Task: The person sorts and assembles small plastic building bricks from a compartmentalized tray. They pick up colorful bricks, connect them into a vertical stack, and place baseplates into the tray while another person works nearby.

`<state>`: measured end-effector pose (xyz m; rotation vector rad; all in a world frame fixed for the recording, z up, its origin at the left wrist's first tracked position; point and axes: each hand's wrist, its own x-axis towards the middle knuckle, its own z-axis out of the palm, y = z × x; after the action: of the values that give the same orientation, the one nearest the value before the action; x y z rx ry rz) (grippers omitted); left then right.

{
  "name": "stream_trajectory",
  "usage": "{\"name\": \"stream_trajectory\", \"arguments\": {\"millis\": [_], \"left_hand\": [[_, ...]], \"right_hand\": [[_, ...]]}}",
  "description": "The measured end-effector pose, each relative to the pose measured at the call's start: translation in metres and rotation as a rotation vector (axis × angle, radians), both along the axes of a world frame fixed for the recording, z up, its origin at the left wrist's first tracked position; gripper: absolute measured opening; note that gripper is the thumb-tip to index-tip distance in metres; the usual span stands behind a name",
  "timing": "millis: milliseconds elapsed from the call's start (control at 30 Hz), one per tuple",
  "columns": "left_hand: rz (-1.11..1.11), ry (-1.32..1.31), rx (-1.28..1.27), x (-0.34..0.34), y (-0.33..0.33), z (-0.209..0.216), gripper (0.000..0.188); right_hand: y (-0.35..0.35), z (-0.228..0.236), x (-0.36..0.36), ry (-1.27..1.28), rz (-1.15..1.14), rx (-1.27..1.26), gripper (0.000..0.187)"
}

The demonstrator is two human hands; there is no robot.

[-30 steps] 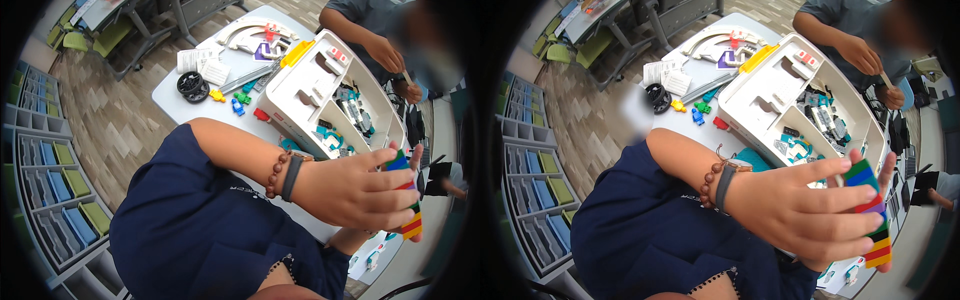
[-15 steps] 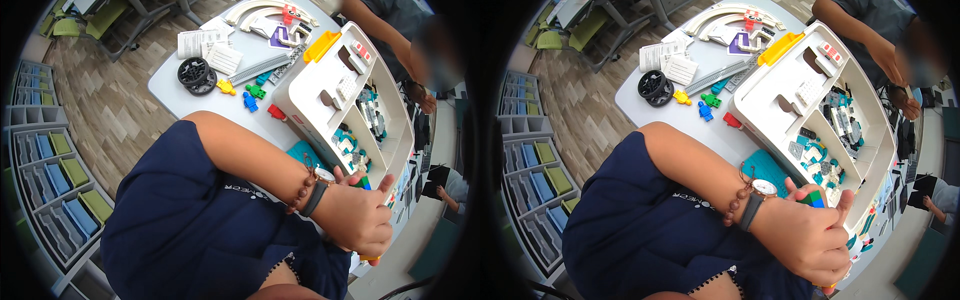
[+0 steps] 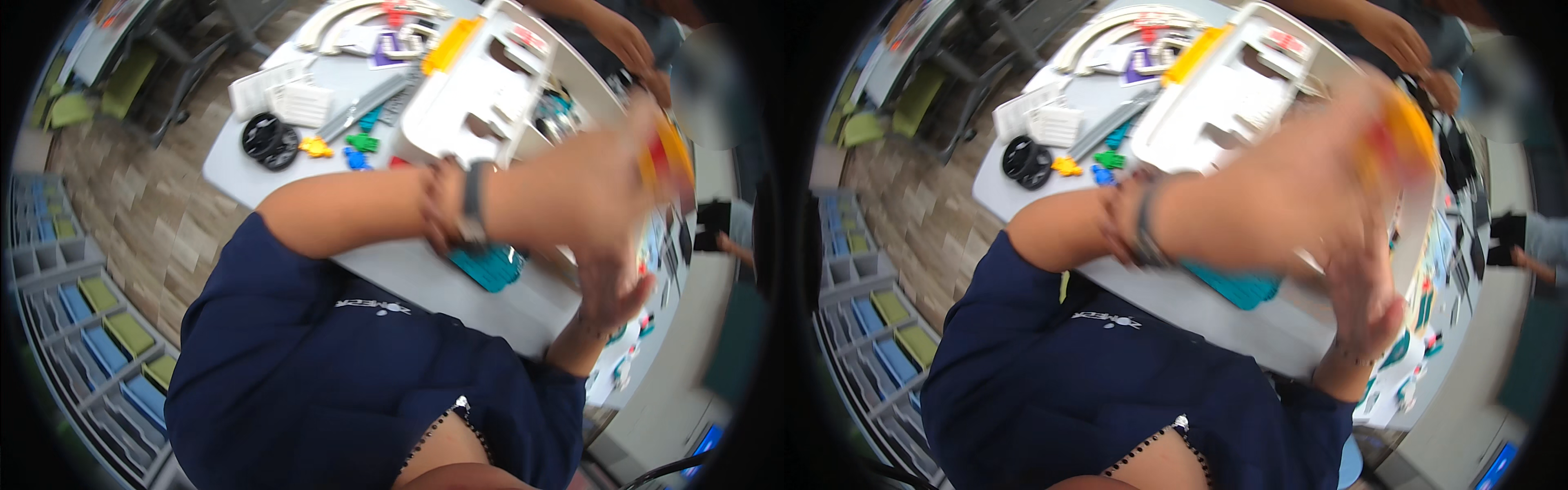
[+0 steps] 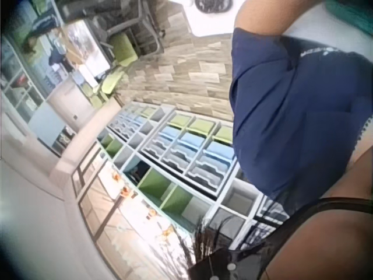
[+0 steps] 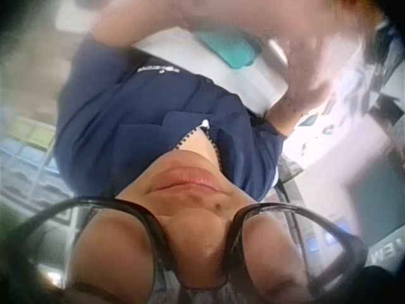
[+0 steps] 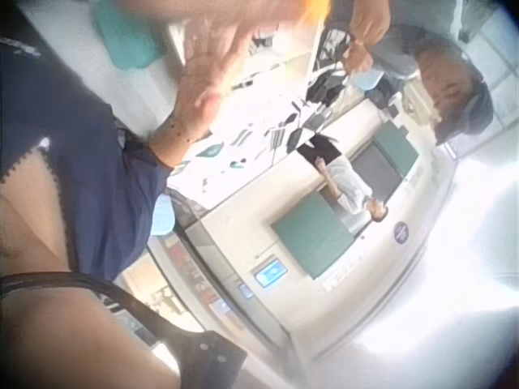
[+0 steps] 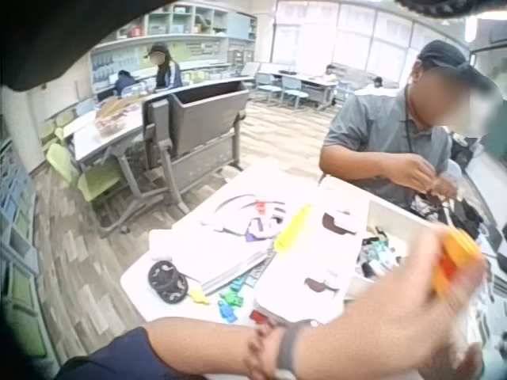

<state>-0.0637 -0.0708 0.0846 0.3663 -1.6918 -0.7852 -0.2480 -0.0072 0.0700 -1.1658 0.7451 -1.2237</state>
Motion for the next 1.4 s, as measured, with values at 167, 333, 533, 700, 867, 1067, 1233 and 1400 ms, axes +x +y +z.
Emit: {"name": "stream_trajectory", "arguments": {"millis": [167, 333, 533, 700, 867, 1067, 1233, 1400], "left_hand": [[-0.623, 0.624, 0.819, 0.042, -0.056, 0.021, 0.043], [-0.567, 0.527, 0.916, 0.048, -0.065, 0.018, 0.052], [-0.548, 0.519, 1.012, 0.038, -0.065, 0.016, 0.048], [-0.454, 0.458, 1.007, 0.037, -0.06, 0.018, 0.045], [-0.621, 0.36, 0.811, 0.045, -0.068, 0.006, 0.05], [-0.61, 0.359, 0.867, 0.037, -0.068, 0.005, 0.05], [-0.512, 0.332, 0.901, 0.037, -0.073, -0.001, 0.05], [-0.536, 0.401, 0.943, 0.035, -0.078, -0.007, 0.046]], "right_hand": [[-0.037, 0.031, -0.024, 0.756, -0.038, -0.309, 0.043], [-0.069, 0.013, -0.017, 1.135, 0.289, -0.6, 0.026], [-0.092, -0.028, 0.001, 1.242, 0.489, -0.96, 0.03], [-0.097, -0.052, -0.009, 1.309, 0.613, -1.009, 0.031], [-0.088, -0.038, -0.033, 1.413, 0.642, -0.913, 0.029], [-0.084, -0.026, -0.042, 1.474, 0.637, -0.768, 0.03], [-0.082, -0.026, -0.046, 1.486, 0.637, -0.617, 0.03], [-0.084, -0.018, -0.048, 1.514, 0.656, -0.518, 0.032]]}}
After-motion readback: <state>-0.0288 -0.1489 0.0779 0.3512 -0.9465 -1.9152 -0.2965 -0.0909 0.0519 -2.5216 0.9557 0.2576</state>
